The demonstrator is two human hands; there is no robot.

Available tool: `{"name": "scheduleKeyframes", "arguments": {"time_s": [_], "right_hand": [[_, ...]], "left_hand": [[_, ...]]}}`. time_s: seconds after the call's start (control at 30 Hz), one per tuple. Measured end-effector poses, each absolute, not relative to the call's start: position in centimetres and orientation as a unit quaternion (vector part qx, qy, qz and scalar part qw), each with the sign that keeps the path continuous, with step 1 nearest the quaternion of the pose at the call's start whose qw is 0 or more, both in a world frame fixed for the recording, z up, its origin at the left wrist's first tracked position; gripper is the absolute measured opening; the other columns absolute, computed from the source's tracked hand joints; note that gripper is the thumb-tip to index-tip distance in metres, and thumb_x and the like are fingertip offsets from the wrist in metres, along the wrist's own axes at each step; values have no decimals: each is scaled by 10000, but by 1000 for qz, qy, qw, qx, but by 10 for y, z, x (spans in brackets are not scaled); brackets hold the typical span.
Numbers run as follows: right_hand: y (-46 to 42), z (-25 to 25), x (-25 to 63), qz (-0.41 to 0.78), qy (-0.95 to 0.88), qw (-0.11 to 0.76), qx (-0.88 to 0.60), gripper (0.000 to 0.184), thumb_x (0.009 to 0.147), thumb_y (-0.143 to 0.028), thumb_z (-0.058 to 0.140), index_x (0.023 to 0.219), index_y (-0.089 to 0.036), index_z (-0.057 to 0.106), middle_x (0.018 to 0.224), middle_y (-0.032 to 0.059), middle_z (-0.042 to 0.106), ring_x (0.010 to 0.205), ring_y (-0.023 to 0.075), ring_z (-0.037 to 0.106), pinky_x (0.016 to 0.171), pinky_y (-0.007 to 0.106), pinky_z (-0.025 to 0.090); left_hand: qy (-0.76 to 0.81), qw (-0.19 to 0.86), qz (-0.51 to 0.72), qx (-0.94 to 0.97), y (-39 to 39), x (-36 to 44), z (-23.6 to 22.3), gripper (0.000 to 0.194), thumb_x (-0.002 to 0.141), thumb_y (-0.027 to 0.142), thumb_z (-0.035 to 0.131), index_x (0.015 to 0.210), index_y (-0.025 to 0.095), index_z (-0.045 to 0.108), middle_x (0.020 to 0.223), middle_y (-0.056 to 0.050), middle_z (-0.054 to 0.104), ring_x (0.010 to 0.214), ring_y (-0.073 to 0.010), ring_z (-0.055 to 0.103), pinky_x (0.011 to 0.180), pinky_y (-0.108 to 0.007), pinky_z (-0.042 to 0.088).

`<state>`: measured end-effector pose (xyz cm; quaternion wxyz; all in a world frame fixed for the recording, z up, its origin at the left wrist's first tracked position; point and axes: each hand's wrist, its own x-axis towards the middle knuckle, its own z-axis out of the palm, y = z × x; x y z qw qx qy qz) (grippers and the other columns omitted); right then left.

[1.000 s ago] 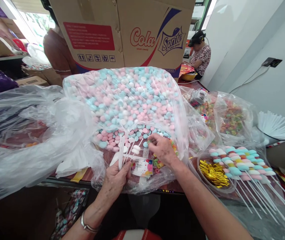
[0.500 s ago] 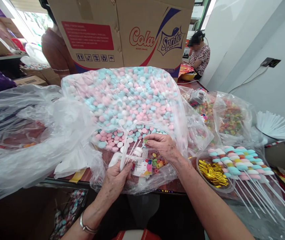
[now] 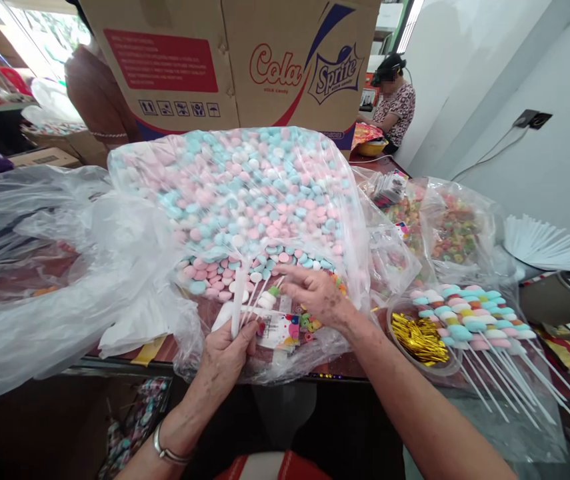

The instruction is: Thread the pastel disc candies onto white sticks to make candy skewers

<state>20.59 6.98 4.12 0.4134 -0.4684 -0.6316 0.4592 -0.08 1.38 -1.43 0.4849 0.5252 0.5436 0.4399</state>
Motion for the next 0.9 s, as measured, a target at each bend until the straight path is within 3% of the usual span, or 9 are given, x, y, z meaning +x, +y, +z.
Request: {"name": "scheduleKeyframes", "arguments": {"time_s": [0.1,0.17,0.27,0.37,0.6,0.77,0.9], "right_hand": [[78,57,228,344,-664,386,-540,368,844,-345,600,1168,-206,704,947,29,750,818,182,677,751,301,520],[82,64,241,249,-725,272,-582,253,851,-277,566,1015,-206,745,890,25,746,814,191,663,753,294,489],[82,63,247,159,-795,84,-580,224,871,-197,520,886,-205,743,883,44,731,829,198,640,750,283,450],[79,53,240,105,-831,3,-546,207,894,-197,524,889,-200,731,905,73,710,880,213,621,761,283,437],[82,33,221,45,-852,-33,-521,224,863,-94,537,910,-174,741,972,118,709,958,254,624,810,313,440],[82,43,214,63,-837,-67,-540,195,897,-136,530,925,-179,718,988,109,710,943,251,639,762,299,439],[85,47,201,49,-831,15,-554,201,946,-181,486,1011,-178,676,1003,96,686,973,235,617,812,299,437]], "left_hand": [[531,507,453,505,14,-1,-19,288,875,425,603,805,159,687,521,55,484,496,-105,383,481,-216,307],[528,517,456,496,13,-1,-21,297,872,435,602,807,155,681,522,58,476,486,-98,365,468,-213,290],[527,525,456,489,12,-1,-20,311,874,444,599,822,149,683,523,60,469,471,-91,344,452,-215,267],[525,529,453,489,12,-1,-19,314,878,450,598,870,151,694,519,65,468,458,-89,339,444,-214,260],[532,529,458,476,13,0,-12,311,850,456,619,833,151,681,481,72,466,404,-76,311,402,-211,234],[538,545,466,444,14,0,-10,326,835,461,635,701,168,592,466,71,486,358,-51,283,373,-202,212],[530,552,487,421,14,1,-11,345,819,494,633,709,171,576,456,73,493,335,-48,296,358,-196,223]]}}
